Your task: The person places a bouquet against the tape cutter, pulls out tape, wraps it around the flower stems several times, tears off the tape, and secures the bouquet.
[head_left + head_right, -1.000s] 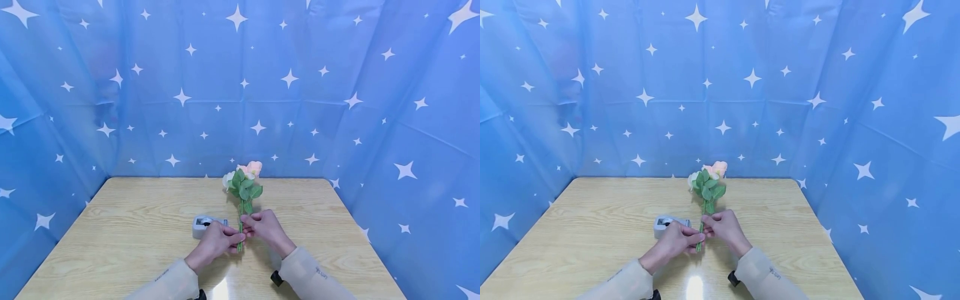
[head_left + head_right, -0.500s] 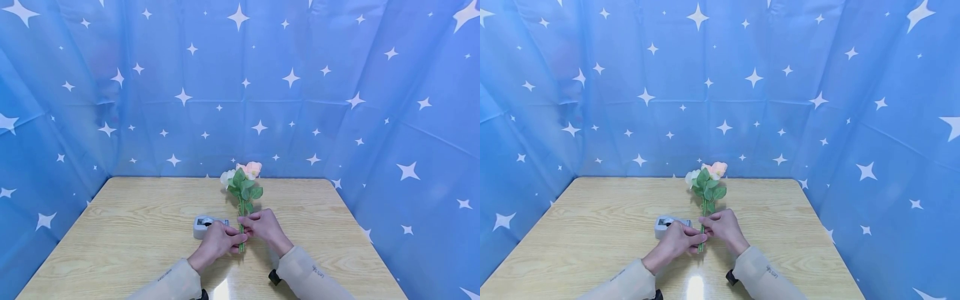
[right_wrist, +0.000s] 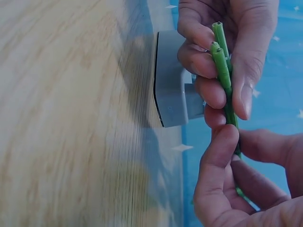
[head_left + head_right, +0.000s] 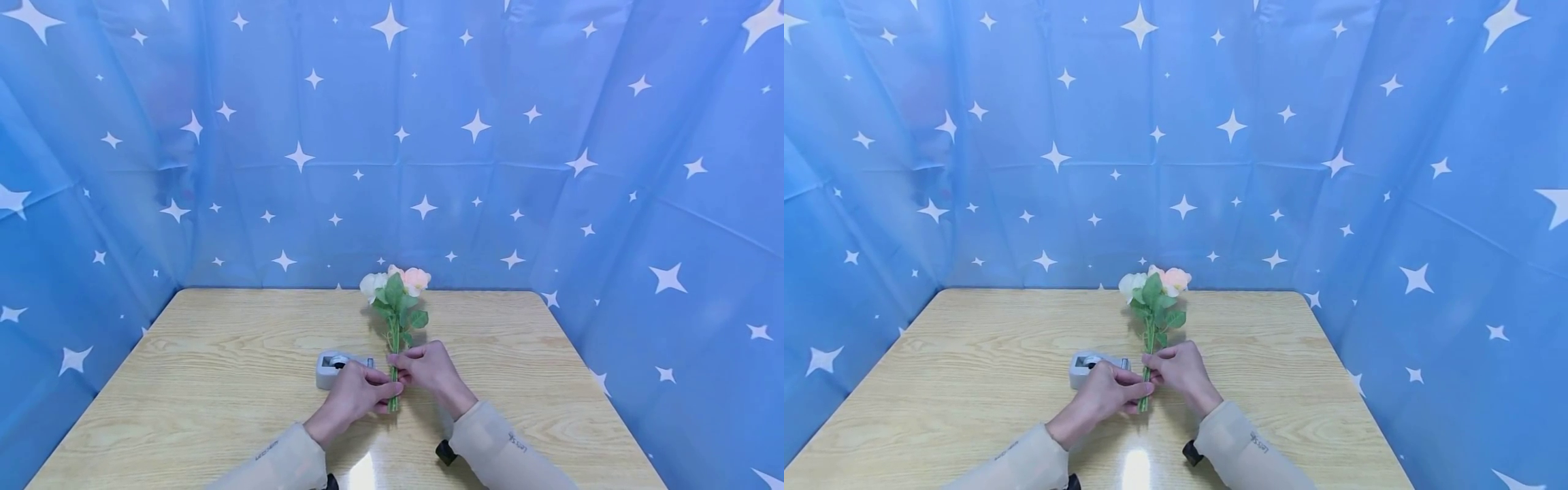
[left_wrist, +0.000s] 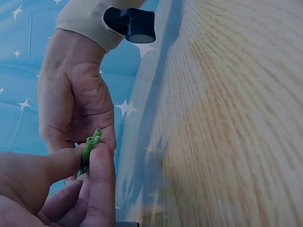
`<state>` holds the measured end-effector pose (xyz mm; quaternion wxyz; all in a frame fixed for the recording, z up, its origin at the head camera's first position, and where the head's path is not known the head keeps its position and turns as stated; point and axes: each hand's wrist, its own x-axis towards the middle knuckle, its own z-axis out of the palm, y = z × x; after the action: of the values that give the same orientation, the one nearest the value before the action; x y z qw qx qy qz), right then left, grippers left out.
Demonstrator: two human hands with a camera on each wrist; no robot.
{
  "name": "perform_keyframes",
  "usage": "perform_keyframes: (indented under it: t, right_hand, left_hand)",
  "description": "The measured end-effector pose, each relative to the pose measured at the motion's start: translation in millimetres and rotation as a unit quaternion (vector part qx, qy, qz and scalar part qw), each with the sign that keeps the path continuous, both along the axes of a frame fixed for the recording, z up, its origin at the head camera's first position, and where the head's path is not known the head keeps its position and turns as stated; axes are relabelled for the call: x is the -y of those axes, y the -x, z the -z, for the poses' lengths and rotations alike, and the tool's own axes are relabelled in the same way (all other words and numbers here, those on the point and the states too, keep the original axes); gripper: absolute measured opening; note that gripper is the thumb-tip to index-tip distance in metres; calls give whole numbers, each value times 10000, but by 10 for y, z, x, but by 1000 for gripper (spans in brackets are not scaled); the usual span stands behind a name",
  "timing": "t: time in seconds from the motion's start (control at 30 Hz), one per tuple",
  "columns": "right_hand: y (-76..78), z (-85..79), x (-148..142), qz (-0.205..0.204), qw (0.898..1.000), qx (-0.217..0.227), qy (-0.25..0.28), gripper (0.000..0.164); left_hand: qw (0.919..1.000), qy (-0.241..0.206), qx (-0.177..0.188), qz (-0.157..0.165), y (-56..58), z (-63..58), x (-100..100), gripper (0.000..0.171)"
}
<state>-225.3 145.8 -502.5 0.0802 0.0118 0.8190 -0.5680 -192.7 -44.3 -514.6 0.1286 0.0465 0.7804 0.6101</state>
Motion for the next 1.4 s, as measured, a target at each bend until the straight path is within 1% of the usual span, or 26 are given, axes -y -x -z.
perform_keyframes:
  t: [0.1, 0.3, 0.57, 0.77, 1.03, 1.17, 1.4]
  right_hand:
    - [3, 8, 6, -19, 10000, 57, 45, 26]
    - [22, 39, 12, -52, 9994, 107, 322, 21]
    - [33, 75, -3, -162, 9980, 199, 584, 23]
    - [39, 76, -11, -281, 9976, 175, 600, 23]
    - [27, 49, -14, -404, 9976, 246, 507, 23]
    - [22, 47, -9, -443, 9973, 257, 528, 23]
    - [20, 51, -6, -452, 9967, 324, 597, 23]
  left_hand:
    - [10000, -40, 80, 11, 1, 2, 14, 19]
    - [9995, -202, 248, 67, 1, 18, 45, 25]
    - [9955, -649, 618, 301, 19, 69, 134, 30]
    - [9920, -901, 785, 406, 40, 112, 175, 32]
    - [9857, -1220, 937, 685, 38, 155, 169, 32]
    - [9851, -1229, 982, 700, 27, 153, 152, 30]
    - [9854, -1243, 1004, 594, 27, 148, 138, 25]
